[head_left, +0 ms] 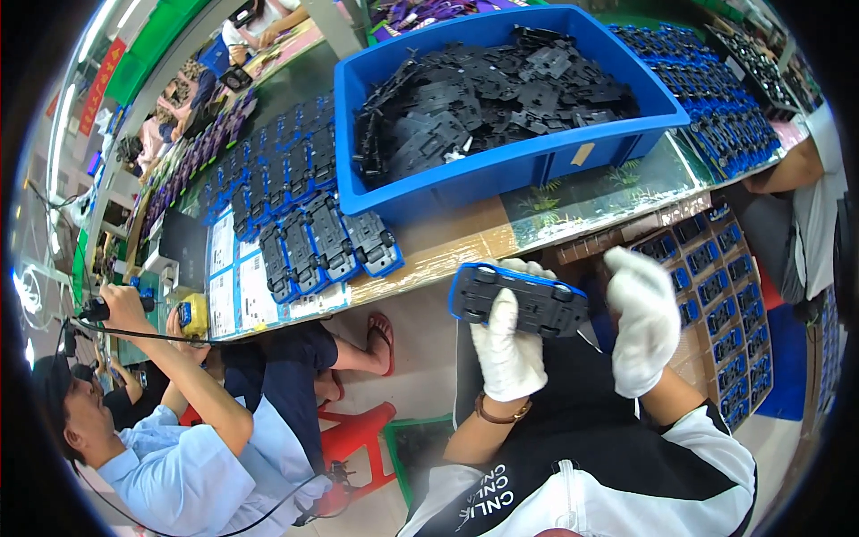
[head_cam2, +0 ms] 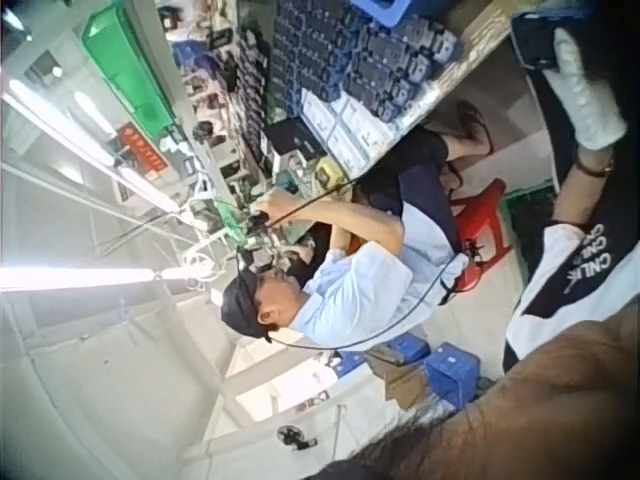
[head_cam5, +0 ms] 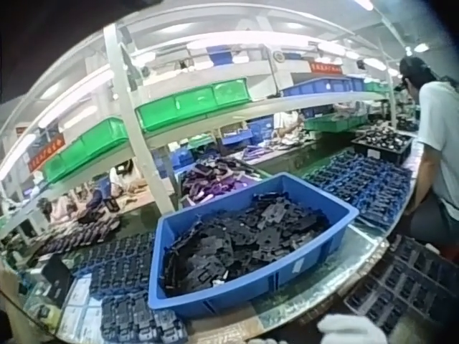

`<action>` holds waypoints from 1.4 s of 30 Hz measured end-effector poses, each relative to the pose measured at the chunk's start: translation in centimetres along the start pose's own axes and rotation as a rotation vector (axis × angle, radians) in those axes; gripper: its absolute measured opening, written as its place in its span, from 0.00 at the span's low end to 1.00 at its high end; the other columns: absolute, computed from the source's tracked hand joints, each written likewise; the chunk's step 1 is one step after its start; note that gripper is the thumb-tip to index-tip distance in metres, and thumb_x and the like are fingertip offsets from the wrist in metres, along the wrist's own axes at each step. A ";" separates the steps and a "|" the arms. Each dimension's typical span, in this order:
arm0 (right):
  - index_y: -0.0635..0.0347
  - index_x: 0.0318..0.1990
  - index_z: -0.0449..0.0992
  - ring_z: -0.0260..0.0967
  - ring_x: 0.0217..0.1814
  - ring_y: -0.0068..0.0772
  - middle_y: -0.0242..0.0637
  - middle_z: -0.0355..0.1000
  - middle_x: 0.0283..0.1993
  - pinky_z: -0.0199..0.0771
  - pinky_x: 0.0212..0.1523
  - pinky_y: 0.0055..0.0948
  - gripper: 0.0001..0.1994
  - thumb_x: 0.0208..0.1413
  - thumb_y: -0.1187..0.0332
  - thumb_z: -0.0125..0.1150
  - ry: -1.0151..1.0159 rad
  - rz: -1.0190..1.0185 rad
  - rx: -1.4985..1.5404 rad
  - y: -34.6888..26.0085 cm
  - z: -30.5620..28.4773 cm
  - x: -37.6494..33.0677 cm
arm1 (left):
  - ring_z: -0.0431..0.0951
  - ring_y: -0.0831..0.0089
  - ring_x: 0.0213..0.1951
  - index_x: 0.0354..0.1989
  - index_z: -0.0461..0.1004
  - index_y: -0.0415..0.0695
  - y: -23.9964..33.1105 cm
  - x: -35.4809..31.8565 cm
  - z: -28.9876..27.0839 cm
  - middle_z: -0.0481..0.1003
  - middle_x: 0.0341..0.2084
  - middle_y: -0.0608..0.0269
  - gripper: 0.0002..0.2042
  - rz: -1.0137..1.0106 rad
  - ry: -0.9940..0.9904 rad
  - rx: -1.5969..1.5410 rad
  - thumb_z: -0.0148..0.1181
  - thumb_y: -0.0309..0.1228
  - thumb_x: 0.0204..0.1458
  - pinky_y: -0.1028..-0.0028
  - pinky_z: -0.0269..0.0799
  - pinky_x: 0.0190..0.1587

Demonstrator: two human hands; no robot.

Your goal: The person assembles toy cars by taking chassis components from a bin, attaching them onto toy car bodies by hand, and placing the assembled cars on the table.

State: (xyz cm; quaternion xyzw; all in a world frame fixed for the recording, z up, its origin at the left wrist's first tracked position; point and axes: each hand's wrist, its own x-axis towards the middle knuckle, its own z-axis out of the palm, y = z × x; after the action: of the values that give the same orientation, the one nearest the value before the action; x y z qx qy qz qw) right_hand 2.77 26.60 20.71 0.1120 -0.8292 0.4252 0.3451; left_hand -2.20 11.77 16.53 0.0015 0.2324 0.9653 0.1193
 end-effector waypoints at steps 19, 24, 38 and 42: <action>0.65 0.61 0.69 0.69 0.57 0.30 0.42 0.72 0.58 0.67 0.58 0.30 0.22 0.62 0.66 0.57 -0.210 0.709 0.742 0.3 2.4 -0.8 | 0.70 0.62 0.55 0.59 0.65 0.46 -0.8 0.0 0.1 0.70 0.52 0.59 0.23 0.204 -0.062 0.135 0.62 0.35 0.57 0.60 0.72 0.56; 0.68 0.58 0.72 0.70 0.57 0.33 0.45 0.74 0.56 0.67 0.60 0.31 0.22 0.63 0.60 0.58 -0.106 0.561 0.599 0.0 4.1 -1.5 | 0.75 0.67 0.50 0.59 0.65 0.43 0.3 -0.9 0.0 0.73 0.49 0.60 0.24 0.131 0.106 0.275 0.58 0.43 0.59 0.64 0.72 0.56; 0.65 0.53 0.74 0.72 0.40 0.30 0.39 0.73 0.42 0.73 0.44 0.27 0.19 0.52 0.78 0.55 -0.194 0.369 0.266 1.2 3.6 -1.8 | 0.71 0.70 0.52 0.69 0.54 0.40 25.9 2.4 -8.8 0.68 0.53 0.57 0.23 0.736 0.510 1.254 0.40 0.35 0.68 0.69 0.66 0.54; 0.65 0.49 0.75 0.70 0.39 0.28 0.38 0.72 0.39 0.72 0.43 0.25 0.14 0.55 0.80 0.53 -0.133 0.465 0.246 2.2 2.0 -2.4 | 0.73 0.70 0.48 0.70 0.53 0.42 38.7 10.4 -17.2 0.70 0.56 0.59 0.27 0.643 0.655 0.938 0.48 0.35 0.64 0.68 0.68 0.54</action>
State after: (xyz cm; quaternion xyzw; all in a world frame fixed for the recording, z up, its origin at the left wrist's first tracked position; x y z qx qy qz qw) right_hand 2.55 26.14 16.96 -0.0128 -0.7957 0.5822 0.1669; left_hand -22.22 -26.98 18.04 -0.1714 0.6409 0.6995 -0.2656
